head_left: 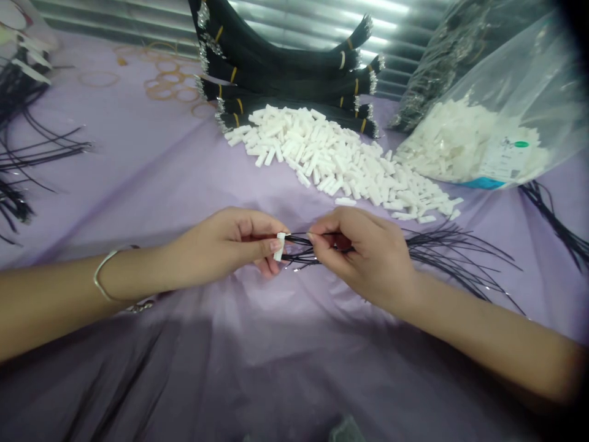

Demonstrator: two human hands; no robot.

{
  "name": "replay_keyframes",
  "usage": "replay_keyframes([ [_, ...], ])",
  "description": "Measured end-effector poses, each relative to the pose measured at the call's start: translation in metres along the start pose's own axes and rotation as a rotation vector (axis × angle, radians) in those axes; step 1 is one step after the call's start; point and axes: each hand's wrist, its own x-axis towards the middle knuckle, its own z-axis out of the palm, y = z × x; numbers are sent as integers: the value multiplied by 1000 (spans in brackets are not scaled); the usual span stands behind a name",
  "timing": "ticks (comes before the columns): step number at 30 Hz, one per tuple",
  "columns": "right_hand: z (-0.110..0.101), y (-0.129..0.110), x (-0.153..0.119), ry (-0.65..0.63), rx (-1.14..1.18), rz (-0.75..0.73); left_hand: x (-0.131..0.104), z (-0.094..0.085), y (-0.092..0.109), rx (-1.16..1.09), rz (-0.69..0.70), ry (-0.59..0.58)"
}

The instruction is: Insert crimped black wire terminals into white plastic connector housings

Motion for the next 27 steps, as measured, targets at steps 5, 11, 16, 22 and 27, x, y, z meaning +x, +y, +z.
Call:
replay_keyframes([
  [5,4,-1,-1,-52,42,-58,0,1,0,-3,29,8],
  [11,3,-1,3,-78,26,-96,0,4,0,26,35,7],
  [16,-14,-22,1,-65,-29,-294,-2,3,-3,-96,38,82],
  [22,-3,-18,-14,-368,-193,-355,-3,-7,-9,-125,166,239],
  [27,7,3,-13,-412,-349,-21,-8,-7,-3,-164,206,357],
])
